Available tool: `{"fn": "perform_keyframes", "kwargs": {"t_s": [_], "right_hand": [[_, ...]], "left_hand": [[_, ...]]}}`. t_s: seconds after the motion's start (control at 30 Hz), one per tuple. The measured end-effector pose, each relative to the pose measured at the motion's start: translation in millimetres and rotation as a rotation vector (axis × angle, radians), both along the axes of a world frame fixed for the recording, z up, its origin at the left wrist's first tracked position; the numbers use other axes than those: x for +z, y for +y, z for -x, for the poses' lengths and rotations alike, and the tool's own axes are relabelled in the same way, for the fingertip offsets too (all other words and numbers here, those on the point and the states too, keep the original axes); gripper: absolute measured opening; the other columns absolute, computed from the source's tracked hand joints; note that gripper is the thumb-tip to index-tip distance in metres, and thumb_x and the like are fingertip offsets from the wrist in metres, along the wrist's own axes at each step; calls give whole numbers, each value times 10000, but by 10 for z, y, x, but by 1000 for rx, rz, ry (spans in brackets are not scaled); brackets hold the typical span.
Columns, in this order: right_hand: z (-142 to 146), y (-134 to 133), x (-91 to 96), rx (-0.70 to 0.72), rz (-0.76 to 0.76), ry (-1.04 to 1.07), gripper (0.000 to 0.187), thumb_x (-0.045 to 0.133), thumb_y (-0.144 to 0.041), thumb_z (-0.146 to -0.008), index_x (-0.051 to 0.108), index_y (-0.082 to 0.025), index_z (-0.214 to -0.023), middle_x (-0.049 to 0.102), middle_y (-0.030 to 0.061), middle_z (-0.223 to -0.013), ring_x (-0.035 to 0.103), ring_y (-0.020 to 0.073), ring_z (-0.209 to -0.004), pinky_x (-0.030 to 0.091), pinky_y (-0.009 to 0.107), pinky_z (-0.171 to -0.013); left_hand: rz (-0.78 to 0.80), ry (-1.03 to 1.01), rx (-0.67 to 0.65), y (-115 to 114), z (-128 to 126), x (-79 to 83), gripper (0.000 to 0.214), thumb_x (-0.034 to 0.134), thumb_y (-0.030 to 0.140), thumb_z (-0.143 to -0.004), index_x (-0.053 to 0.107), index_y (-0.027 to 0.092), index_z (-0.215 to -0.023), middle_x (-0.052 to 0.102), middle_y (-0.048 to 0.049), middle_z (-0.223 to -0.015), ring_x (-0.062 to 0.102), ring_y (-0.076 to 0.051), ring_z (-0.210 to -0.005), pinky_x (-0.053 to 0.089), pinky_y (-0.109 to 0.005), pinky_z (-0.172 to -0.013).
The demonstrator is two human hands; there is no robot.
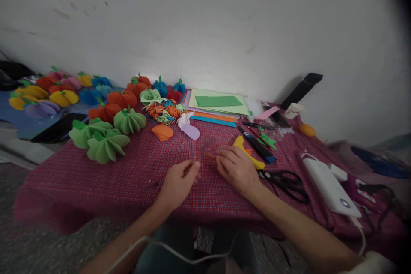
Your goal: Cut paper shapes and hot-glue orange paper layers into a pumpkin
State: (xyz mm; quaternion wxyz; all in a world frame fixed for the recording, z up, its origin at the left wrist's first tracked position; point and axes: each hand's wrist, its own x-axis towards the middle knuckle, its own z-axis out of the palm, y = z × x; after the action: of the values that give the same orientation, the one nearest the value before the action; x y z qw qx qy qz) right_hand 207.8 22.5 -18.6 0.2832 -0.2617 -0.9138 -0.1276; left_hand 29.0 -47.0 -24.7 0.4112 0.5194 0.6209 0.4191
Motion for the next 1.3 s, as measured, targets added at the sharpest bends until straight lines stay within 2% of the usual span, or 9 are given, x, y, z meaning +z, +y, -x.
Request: {"fn": "perform_keyframes", "kwargs": {"t_s": [0.07, 0.13, 0.27, 0.4, 0.53, 0.63, 0.77, 0.93, 1.3], "right_hand": [[-6, -21, 3, 23, -17, 41, 195, 478, -115, -861, 664, -171, -867, 690, 71, -928, 571, 190, -863, 486, 373, -777], [-6, -49, -22, 36, -19, 39, 178, 492, -128, -860, 663, -173, -886, 688, 72, -952, 571, 200, -888, 481, 384, -773], [-4, -99, -97, 74, 8, -6, 153, 524, -151, -857, 656, -179, -928, 686, 63, -978, 568, 221, -921, 461, 383, -742], [-27, -114, -93, 124, 35, 47, 195, 560, -176, -844, 628, -193, -1026, 676, 54, -1037, 551, 219, -972, 451, 388, -784], [-66, -83, -18, 76, 120, 223, 254, 578, -198, -829, 595, -214, -1081, 649, 64, -1085, 535, 215, -1027, 444, 422, -877], [-84, -67, 22, 36, 150, 300, 267, 576, -189, -826, 589, -240, -1088, 629, 70, -1109, 532, 212, -1047, 441, 438, -894], [-83, -100, 34, 71, 149, 279, 313, 596, -171, -811, 582, -253, -1112, 623, 70, -1117, 525, 214, -1056, 445, 434, -899], [-86, -149, 45, 98, 164, 262, 345, 588, -168, -813, 573, -275, -1141, 607, 61, -1152, 511, 221, -1076, 451, 441, -897], [-56, -120, 149, 173, 269, 255, 241, 588, -208, -806, 609, -249, -1043, 607, 73, -1135, 513, 217, -1072, 435, 447, -900]], "left_hand": [[208, -300, -48, 44, -57, 60, 505, 405, 553, -814, 621, 106, -907, 685, -101, -762, 599, -144, -554, 387, -243, -464], [301, -514, -75, 84, -116, 96, 562, 426, 604, -781, 603, 96, -944, 681, -125, -829, 593, -131, -526, 318, -212, -398], [228, -627, -81, 133, -189, 63, 420, 552, 523, -740, 614, 110, -793, 640, -58, -706, 556, -99, -521, 296, -187, -401], [104, -409, -3, 132, -179, -40, 261, 569, 368, -754, 611, 118, -692, 563, 9, -535, 478, -87, -470, 318, -203, -438], [-106, -4, 45, 73, -140, -61, 238, 527, 329, -786, 660, 146, -712, 624, 9, -597, 501, -107, -521, 372, -225, -520], [-158, 162, 53, 18, -138, -35, 233, 508, 320, -801, 693, 178, -808, 673, 6, -671, 533, -120, -539, 381, -228, -526], [-168, 241, 25, -25, -153, -25, 250, 494, 315, -817, 689, 205, -928, 712, -9, -777, 588, -137, -597, 419, -243, -584], [-167, 315, -8, -49, -151, -28, 260, 474, 299, -831, 677, 232, -980, 722, -15, -838, 618, -147, -648, 436, -257, -631], [-136, 462, -62, -80, -172, 26, 207, 464, 286, -828, 657, 215, -833, 663, -1, -674, 559, -131, -562, 374, -236, -558]]}}
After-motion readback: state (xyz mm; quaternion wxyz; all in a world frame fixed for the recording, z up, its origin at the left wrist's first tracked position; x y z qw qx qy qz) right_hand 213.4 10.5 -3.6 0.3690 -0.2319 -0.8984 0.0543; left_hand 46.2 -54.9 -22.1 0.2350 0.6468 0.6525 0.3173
